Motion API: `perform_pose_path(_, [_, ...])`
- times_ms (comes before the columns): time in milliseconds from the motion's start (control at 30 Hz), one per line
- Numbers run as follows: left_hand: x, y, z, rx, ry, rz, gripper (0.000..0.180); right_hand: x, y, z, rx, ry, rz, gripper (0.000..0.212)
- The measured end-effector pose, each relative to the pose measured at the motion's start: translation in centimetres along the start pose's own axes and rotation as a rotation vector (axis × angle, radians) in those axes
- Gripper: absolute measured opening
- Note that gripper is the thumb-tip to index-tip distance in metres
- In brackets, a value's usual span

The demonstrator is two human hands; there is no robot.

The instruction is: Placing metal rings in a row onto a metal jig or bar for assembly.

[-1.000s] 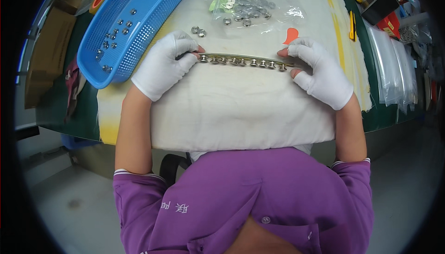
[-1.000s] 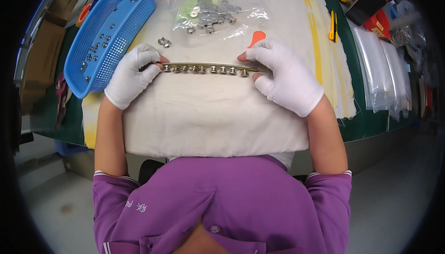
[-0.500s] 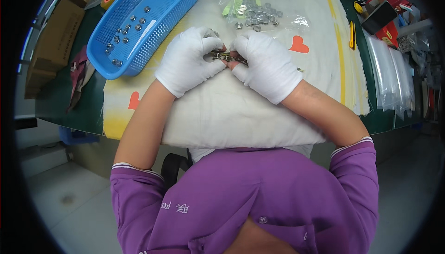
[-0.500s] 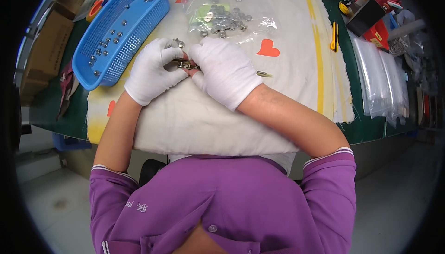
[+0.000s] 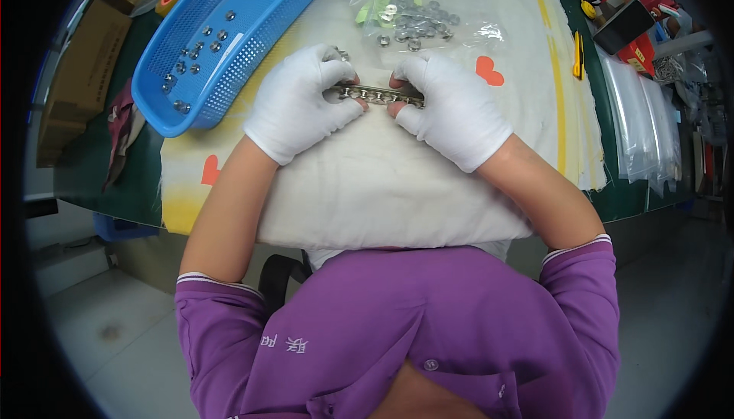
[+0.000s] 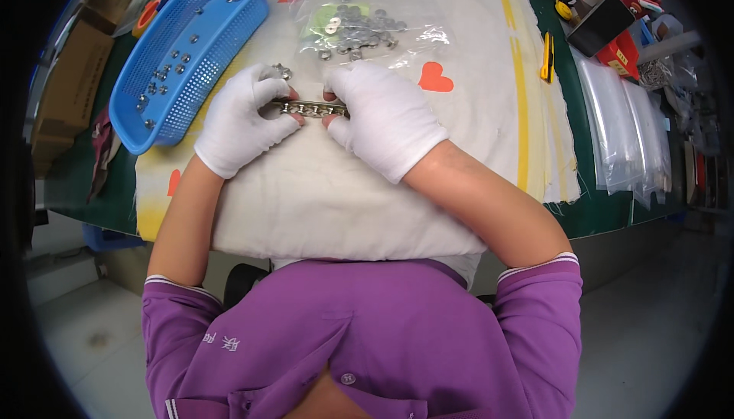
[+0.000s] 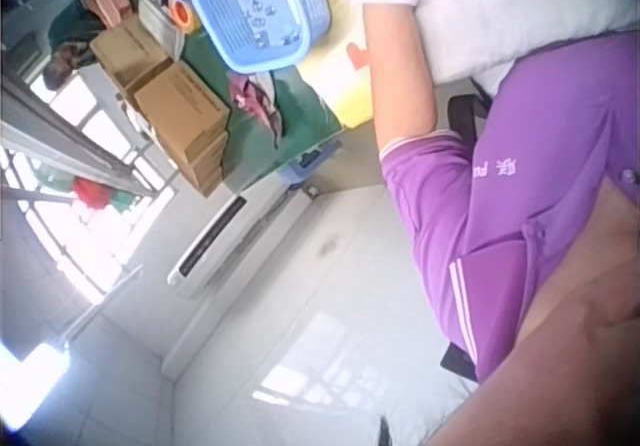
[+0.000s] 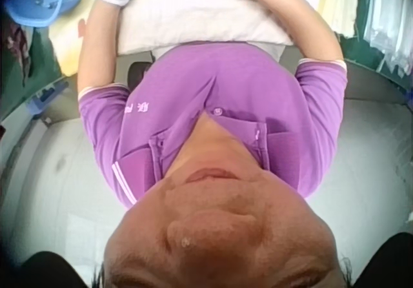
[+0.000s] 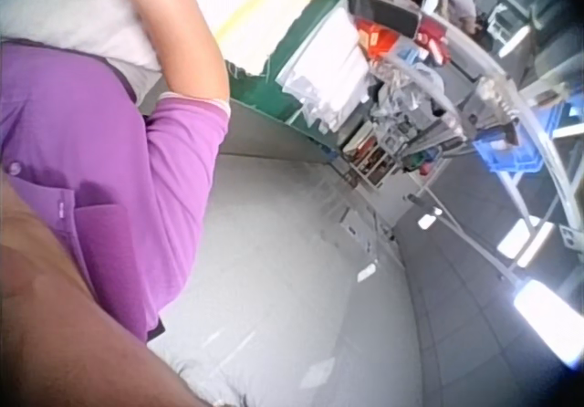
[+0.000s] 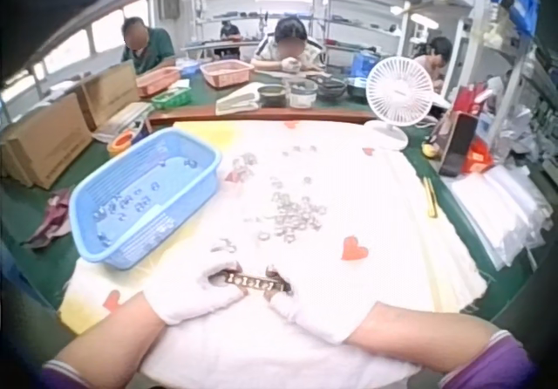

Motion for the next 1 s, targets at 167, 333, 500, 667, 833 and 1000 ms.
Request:
perform_pose_path(167, [-0.3, 0.0, -0.1, 0.062, -0.066, 0.066, 0.024, 0.4, -0.3, 0.1, -0.027, -0.018, 0.023, 0.018])
perform_pose_path(333, [-0.4, -0.2, -0.2, 0.006, -0.006, 0.032, 0.024, 0.2, -0.4, 0.0, 0.022, -0.028, 0.054, 0.024])
perform_pose_path(500, [-2.0, -0.5, -0.7, -0.113, 0.359, -0.116, 0.020, -0.6, -1.4, 1.3, -0.016, 0.027, -0.047, 0.023])
perform_pose_path(667, [-1.4, 0.3, -0.7, -0.038, 0.418, -0.071, 0.020, -0.6, -0.7, 1.3, -0.042, 0.017, 0.012, 0.020])
perform_pose_path(833, [-2.1, 0.3, -0.6, 0.026, 0.365, -0.057, 0.025, -1.0, -0.7, 1.4, -0.082, -0.013, -0.043, 0.017])
perform_pose_path(1000, [-2.2, 0.6, -0.3, 0.101, 0.402, 0.004, 0.031, -0.9, -0.9, 1.7, -0.060, 0.013, -0.082, 0.019])
Point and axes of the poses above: each hand's wrist, its own z-axis away from the middle knuckle, its own y-axis out of the palm, x = y × z, the point moved 3 cm from there along -z, towards the middle knuckle, and after that the axes turned 1 degree about -y, right-handed, at the moved point
